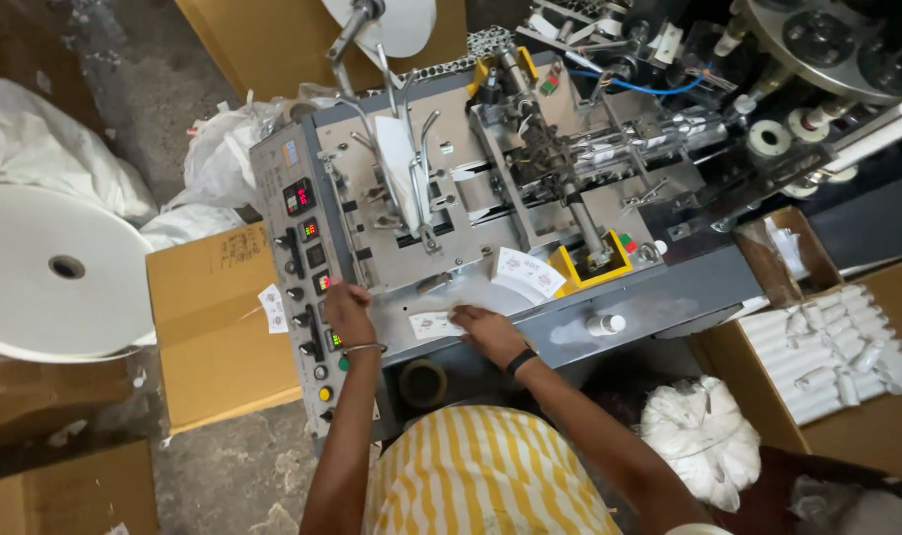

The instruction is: Feeding paper into a tube-forming machine and organizing finished tubes.

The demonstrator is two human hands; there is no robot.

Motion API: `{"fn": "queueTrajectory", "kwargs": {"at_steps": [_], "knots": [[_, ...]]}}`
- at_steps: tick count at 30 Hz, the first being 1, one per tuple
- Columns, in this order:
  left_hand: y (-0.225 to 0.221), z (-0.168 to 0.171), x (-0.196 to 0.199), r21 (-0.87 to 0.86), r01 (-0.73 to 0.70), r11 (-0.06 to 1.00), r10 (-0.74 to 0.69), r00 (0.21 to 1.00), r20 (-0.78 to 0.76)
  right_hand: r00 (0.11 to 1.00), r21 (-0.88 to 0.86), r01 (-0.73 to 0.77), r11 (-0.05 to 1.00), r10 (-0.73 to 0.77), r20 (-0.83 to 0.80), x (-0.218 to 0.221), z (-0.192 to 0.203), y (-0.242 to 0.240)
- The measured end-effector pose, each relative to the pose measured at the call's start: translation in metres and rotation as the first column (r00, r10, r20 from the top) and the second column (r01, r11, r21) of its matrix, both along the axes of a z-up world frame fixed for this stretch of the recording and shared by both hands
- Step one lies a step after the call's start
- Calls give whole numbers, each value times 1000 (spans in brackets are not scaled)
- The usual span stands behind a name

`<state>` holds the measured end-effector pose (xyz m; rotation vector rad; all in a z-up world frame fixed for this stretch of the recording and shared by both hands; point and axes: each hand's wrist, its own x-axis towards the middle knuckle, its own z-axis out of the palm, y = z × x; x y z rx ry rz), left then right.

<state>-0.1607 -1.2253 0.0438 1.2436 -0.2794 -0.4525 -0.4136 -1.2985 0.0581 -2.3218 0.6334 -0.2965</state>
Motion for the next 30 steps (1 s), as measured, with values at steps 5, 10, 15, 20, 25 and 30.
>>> {"fn": "queueTrajectory", "kwargs": {"at_steps": [5, 10, 15, 20, 25, 30], "knots": [[15, -21, -16, 166, 123, 978, -140, 986, 95, 998, -126, 8, 992, -16, -64, -4, -3, 0], [22, -33, -35, 406, 276, 871, -426, 837, 344, 997, -213, 44, 976, -57, -52, -3, -2, -5], [28, -1, -45, 726, 250, 641, -749, 409, 521, 963, -237, 263, 935, -268, 11, -26, 51, -13], [26, -33, -48, 826, 152, 543, -840, 105, 532, 860, -366, 502, 784, -498, 112, -72, 72, -42], [21, -32, -43, 886, 110, 450, -893, 66, 445, 880, -344, 471, 812, -459, 120, -96, 47, -54], [18, -10, -47, 896, 119, 429, -903, 83, 421, 854, -191, 521, 832, -503, 137, -97, 66, -48]]}}
